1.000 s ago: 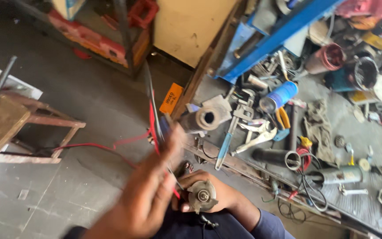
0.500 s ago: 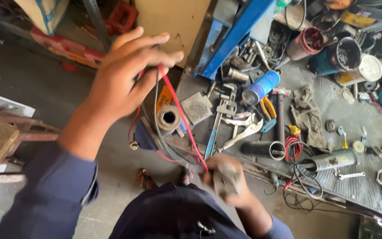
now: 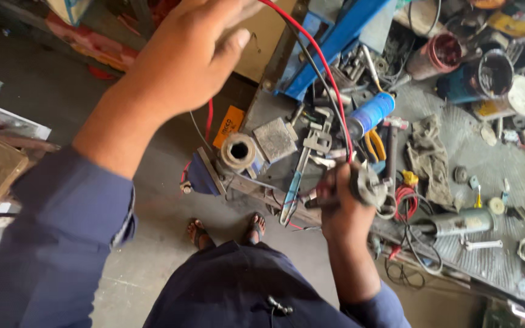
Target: The person disassembles and reassembles a power tool (angle grinder) at a cluttered workbench. They remove the armature and gear components, wipe parts with a cloth, fit the gear wheel onto the armature shaft, and use a screwdriver while working over the bench and near a bench vise.
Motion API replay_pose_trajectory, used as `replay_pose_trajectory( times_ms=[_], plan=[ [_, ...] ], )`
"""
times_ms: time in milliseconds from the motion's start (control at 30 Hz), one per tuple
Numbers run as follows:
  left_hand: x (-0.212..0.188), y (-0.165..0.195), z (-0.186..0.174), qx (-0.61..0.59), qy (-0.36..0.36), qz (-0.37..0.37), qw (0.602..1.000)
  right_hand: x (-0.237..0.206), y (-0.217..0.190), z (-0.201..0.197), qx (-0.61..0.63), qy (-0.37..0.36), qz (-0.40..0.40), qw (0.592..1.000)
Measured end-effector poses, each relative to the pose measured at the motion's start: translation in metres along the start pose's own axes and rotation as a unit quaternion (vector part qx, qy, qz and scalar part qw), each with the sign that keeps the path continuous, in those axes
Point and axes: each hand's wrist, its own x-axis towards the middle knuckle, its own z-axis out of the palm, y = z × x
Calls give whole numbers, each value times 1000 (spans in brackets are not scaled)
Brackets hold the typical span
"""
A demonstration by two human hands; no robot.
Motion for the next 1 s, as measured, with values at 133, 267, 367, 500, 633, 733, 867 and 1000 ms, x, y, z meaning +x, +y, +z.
replay_pose_trajectory(
  times_ms=[133,267,367,500,633,733,867,1000],
  plan=[
    [-14,35,-36,48,-12,10,999,-15,-22,-22,1,-185,-31,982],
    [-57,73,-54,99,-35,-32,994,-13,-43,-42,60,-323,-31,944],
    [-105,64,-69,70,-62,-142,985,-6,-52,-47,36,-390,-61,918],
    [-183,48,-86,-26,-82,-334,939,7,-67,-59,-86,-442,-65,891],
    [-261,52,-100,-189,-77,-556,806,5,-64,-72,-169,-375,45,911],
    [-281,52,-97,-251,-52,-618,743,-5,-46,-73,-141,-350,77,923],
    [-219,1,-91,-250,-13,-591,767,-20,-17,-56,-20,-290,97,952],
    [-139,-30,-39,-323,-25,-600,731,-10,35,-28,38,-72,231,969]
  ],
)
